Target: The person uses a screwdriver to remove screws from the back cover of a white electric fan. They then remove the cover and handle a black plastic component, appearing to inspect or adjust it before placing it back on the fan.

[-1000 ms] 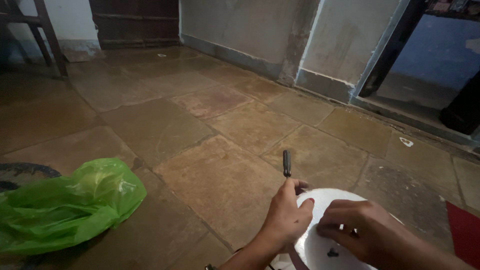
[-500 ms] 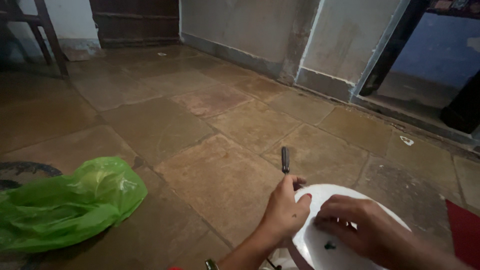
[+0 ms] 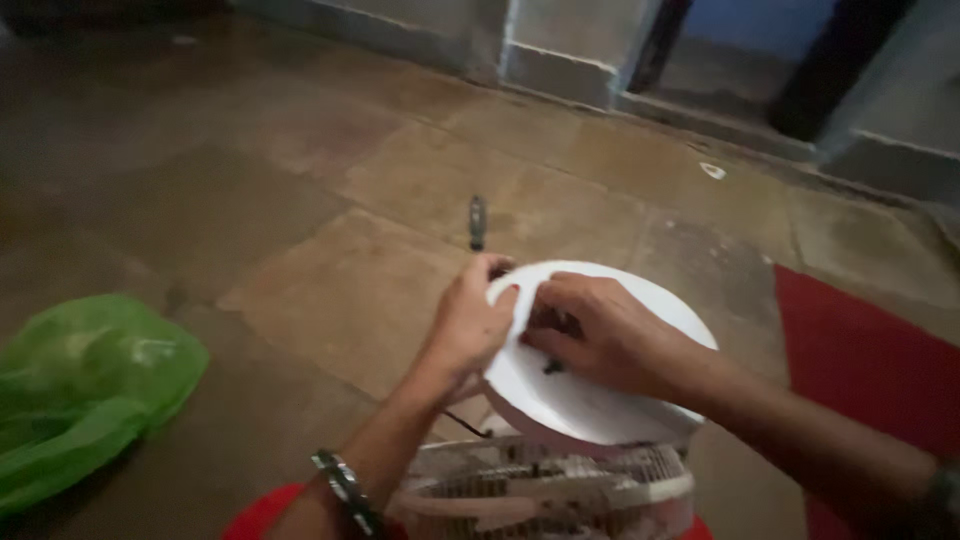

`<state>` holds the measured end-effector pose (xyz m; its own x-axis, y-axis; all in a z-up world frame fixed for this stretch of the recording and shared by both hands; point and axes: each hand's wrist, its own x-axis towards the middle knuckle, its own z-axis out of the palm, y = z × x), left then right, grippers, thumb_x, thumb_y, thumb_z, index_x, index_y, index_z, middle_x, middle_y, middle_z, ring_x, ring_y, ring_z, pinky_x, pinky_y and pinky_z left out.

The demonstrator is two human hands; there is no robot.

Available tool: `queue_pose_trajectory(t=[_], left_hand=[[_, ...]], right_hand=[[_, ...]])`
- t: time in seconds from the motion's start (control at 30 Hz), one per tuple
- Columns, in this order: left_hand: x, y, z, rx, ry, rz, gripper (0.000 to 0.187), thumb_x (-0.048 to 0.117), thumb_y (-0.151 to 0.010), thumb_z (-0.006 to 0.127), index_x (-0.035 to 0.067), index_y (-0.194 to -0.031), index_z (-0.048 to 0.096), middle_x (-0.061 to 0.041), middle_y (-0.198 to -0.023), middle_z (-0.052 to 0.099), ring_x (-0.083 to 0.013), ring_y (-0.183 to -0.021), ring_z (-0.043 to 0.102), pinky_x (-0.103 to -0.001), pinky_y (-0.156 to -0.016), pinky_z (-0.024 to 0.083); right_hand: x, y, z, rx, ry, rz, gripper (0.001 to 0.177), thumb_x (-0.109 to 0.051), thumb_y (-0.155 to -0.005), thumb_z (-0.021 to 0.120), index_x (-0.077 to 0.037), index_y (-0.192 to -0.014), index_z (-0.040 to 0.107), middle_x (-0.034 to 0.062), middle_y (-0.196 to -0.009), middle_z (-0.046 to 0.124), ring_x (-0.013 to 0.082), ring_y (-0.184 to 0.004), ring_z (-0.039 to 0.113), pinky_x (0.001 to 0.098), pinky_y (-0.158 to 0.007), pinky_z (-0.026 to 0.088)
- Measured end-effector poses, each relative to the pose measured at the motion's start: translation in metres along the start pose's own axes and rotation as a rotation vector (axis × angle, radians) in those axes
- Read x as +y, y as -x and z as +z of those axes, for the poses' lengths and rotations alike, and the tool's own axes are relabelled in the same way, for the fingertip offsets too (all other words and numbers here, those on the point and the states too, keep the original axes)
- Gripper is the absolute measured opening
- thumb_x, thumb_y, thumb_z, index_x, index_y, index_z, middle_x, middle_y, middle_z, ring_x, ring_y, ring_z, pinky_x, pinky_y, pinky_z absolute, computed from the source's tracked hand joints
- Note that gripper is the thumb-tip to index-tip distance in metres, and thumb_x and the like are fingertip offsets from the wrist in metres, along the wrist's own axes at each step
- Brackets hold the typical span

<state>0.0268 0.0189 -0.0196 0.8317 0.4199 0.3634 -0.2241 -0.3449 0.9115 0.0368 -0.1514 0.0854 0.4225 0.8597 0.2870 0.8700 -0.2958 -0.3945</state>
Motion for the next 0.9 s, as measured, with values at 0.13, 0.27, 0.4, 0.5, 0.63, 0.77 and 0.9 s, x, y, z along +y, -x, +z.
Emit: queue_pose_trajectory(t=[0.13, 0.27, 0.4, 0.5, 0.63, 0.77, 0.9], left_hand=[[-0.006, -0.006, -0.006, -0.022, -0.036, 0.023, 0.036, 0.015, -0.090, 0.065, 0.003, -0.124, 0.064, -0.017, -0.119, 0.073, -0.0278, -0.112, 0.071, -0.037, -0.096, 0.054], [-0.003, -0.009, -0.013, -0.051, 0.035, -0.017, 0.039, 0.014, -0.090, 0.064, 0.002, -0.127, 0.063, -0.016, -0.120, 0.073, -0.0261, -0.113, 0.071, -0.037, -0.096, 0.054], [0.001, -0.008, -0.016, -0.045, 0.043, -0.036, 0.041, 0.013, -0.090, 0.064, 0.001, -0.128, 0.062, -0.016, -0.122, 0.073, -0.0253, -0.115, 0.069, -0.036, -0.097, 0.053], [0.004, -0.011, -0.016, -0.070, 0.047, -0.050, 0.043, 0.012, -0.090, 0.063, 0.000, -0.131, 0.060, -0.016, -0.126, 0.069, -0.0250, -0.117, 0.067, -0.036, -0.098, 0.052], [0.007, -0.011, -0.018, -0.090, 0.076, -0.032, 0.043, 0.009, -0.089, 0.062, -0.002, -0.130, 0.061, -0.016, -0.126, 0.070, -0.0249, -0.119, 0.066, -0.035, -0.101, 0.050], [0.010, -0.010, -0.018, -0.139, 0.172, -0.006, 0.045, 0.005, -0.088, 0.060, -0.003, -0.132, 0.058, -0.017, -0.128, 0.069, -0.0255, -0.120, 0.066, -0.034, -0.101, 0.050], [0.015, -0.010, -0.021, -0.181, 0.258, -0.082, 0.047, 0.000, -0.088, 0.055, -0.003, -0.135, 0.057, -0.016, -0.132, 0.068, -0.0244, -0.123, 0.065, -0.033, -0.103, 0.049]], right_hand=[[-0.001, 0.003, 0.006, 0.035, -0.062, 0.098, 0.019, -0.013, -0.082, 0.076, -0.008, -0.100, 0.077, 0.0104, -0.092, 0.075, 0.0228, -0.078, 0.075, 0.0354, -0.071, 0.058], [-0.003, 0.007, 0.008, 0.139, -0.105, -0.027, 0.020, -0.012, -0.084, 0.077, -0.007, -0.103, 0.078, 0.0103, -0.095, 0.075, 0.0228, -0.082, 0.074, 0.0350, -0.075, 0.057], [0.000, 0.010, 0.007, 0.129, -0.121, -0.015, 0.016, -0.014, -0.085, 0.077, -0.007, -0.100, 0.079, 0.0089, -0.096, 0.077, 0.0206, -0.083, 0.075, 0.0332, -0.077, 0.059], [0.004, 0.011, 0.008, 0.156, -0.112, -0.012, 0.017, -0.015, -0.084, 0.078, -0.007, -0.100, 0.078, 0.0088, -0.096, 0.077, 0.0191, -0.083, 0.076, 0.0323, -0.078, 0.060], [0.003, 0.008, 0.008, 0.114, -0.109, 0.184, 0.019, -0.020, -0.082, 0.081, -0.006, -0.094, 0.076, 0.0088, -0.088, 0.078, 0.0203, -0.078, 0.076, 0.0336, -0.073, 0.060], [0.004, 0.010, 0.009, 0.159, -0.139, -0.032, 0.016, -0.013, -0.085, 0.076, -0.005, -0.099, 0.076, 0.0096, -0.097, 0.075, 0.0233, -0.087, 0.074, 0.0349, -0.080, 0.058], [0.008, 0.009, 0.011, 0.137, -0.132, -0.078, 0.014, -0.011, -0.088, 0.073, -0.005, -0.100, 0.076, 0.0091, -0.103, 0.074, 0.0243, -0.093, 0.073, 0.0350, -0.084, 0.057]])
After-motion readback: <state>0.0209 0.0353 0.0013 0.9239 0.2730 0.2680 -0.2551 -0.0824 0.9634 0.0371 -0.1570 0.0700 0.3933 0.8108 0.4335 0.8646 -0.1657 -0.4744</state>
